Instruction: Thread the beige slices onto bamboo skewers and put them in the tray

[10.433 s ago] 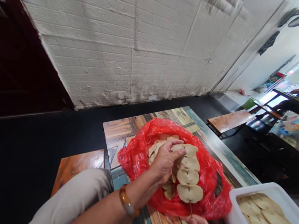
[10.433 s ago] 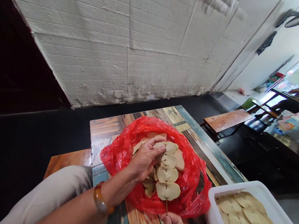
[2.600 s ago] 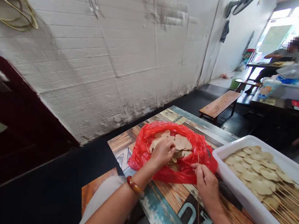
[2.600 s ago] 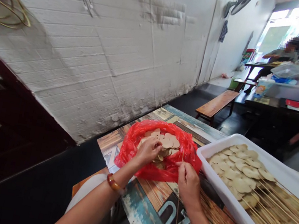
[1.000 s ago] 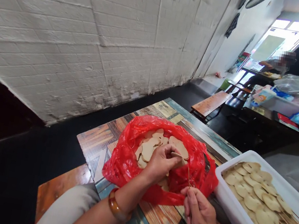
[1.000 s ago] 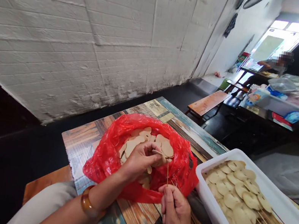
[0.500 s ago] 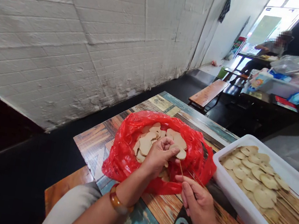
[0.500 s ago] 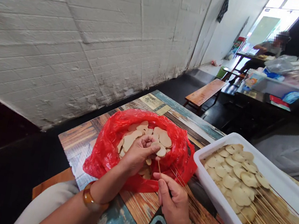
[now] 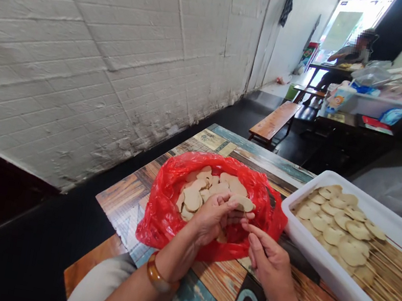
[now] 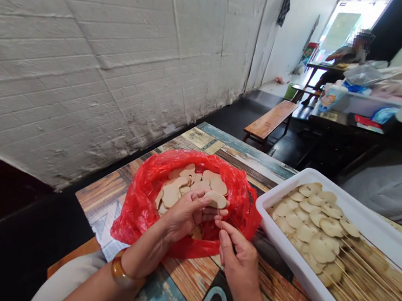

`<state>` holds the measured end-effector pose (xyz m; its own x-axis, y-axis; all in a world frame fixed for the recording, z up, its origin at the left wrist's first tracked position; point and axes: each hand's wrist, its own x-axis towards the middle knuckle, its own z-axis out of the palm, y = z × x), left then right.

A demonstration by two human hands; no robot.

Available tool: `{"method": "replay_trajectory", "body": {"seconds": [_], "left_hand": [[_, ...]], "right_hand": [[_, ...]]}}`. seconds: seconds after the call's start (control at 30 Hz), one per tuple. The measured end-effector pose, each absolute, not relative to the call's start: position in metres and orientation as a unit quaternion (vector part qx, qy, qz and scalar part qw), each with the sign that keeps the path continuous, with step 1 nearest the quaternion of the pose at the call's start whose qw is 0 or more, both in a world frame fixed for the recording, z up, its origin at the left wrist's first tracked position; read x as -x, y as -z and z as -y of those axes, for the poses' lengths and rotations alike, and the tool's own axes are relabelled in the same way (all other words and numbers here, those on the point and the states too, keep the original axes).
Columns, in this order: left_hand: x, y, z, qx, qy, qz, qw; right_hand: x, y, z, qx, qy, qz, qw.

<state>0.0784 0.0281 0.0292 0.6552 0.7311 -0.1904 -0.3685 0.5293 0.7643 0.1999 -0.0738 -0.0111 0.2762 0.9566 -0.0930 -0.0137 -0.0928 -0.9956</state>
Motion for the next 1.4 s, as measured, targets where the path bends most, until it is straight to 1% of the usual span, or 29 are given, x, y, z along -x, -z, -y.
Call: {"method": "replay_trajectory", "body": {"seconds": [0.13,0.33,0.47,0.63,0.73,0.93,1.2,1.4], "left_hand": [[-0.077,-0.025,-0.031,-0.362,-0.341,-0.254,0.830],[-0.079,-0.022,-0.034,-0.358,-0.410,-0.290,0.787],[-0.080,-0.023,-0.033,-0.344,-0.411,-0.295,0.791],[-0.081,-0.024,-0.031,-0.321,-0.394,-0.313,0.802],[-0.081,-0.024,-0.031,-0.343,-0.391,-0.313,0.795],[-0.083,-0.026,-0.031,-0.403,-0.423,-0.343,0.735],[-0.083,-0.032,-0.029,-0.467,-0.424,-0.367,0.683],[-0.084,-0.028,-0.029,-0.516,-0.434,-0.369,0.639]], "right_hand": [[-0.201,0.012,0.074,0.605,-0.429,0.407,0.534],[-0.198,0.004,0.076,0.612,-0.379,0.444,0.534],[-0.198,-0.001,0.078,0.614,-0.359,0.459,0.532],[-0.198,0.001,0.078,0.620,-0.357,0.457,0.529],[-0.199,0.002,0.077,0.623,-0.354,0.456,0.528],[-0.199,0.004,0.078,0.624,-0.361,0.462,0.516],[-0.201,0.009,0.078,0.613,-0.398,0.453,0.511],[-0.201,0.008,0.077,0.609,-0.409,0.449,0.510]]}}
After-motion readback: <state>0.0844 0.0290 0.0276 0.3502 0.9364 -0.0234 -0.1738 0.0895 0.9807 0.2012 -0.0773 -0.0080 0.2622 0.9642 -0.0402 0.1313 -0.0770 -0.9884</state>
